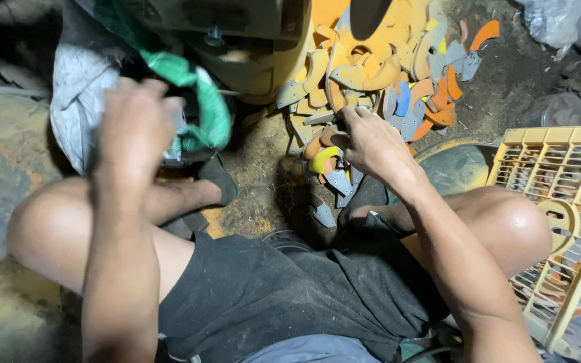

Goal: The person sits on the floor and repeatedly presses small shoe sole pieces against a grinding wheel to smooth their edges. They handle the pieces one at a time, rotating them to work different sides, and place finished pieces into a nearby bag.

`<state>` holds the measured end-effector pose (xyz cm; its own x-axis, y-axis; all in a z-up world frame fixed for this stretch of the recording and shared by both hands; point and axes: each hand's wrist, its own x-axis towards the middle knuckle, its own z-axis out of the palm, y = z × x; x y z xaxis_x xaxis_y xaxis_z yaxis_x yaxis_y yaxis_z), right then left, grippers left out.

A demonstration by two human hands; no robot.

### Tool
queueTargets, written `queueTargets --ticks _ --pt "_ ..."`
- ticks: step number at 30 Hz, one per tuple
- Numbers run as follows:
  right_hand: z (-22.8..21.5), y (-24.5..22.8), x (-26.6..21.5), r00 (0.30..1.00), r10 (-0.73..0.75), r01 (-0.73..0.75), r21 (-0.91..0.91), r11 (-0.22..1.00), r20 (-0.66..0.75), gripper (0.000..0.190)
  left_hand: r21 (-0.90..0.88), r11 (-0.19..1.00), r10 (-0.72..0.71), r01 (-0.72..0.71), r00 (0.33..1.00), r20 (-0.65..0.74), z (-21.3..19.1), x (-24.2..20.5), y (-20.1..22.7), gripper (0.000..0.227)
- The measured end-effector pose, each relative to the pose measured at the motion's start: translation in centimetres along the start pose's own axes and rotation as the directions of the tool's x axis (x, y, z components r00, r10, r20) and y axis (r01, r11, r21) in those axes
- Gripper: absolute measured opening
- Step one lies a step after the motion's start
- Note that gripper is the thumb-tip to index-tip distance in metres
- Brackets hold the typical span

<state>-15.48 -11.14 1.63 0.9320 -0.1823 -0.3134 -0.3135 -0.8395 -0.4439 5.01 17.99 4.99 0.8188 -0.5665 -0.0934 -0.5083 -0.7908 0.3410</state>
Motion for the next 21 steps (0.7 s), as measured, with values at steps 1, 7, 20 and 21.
queueTargets --ticks 1,7,20,21 --pt "-0.2 0.3 0.3 1.000 -0.008 0.007 -0.020 1.000 -0.012 0.049 0.011 0.989 0.145 -0.144 0.989 -0.037 1.7 0.1 0.8 0.021" --pt "-0.6 1.3 0.0 1.000 0.022 -0.021 -0.087 0.996 0.011 0.038 -0.284 0.951 0.048 0.120 0.852 0.522 20.9 2.8 7.5 0.035" --pt "-3.0 3.8 0.1 0.987 0.142 -0.146 -0.046 0.988 -0.074 0.039 -0.723 0.046 -0.235 0.690 0.711 0.663 30.6 8.1 10.1 0.061" --pt "-3.3 4.0 0.4 0.976 0.215 -0.216 -0.028 0.976 -0.041 0.042 -0.684 0.101 -0.190 0.722 0.689 0.699 29.4 8.1 10.9 0.058"
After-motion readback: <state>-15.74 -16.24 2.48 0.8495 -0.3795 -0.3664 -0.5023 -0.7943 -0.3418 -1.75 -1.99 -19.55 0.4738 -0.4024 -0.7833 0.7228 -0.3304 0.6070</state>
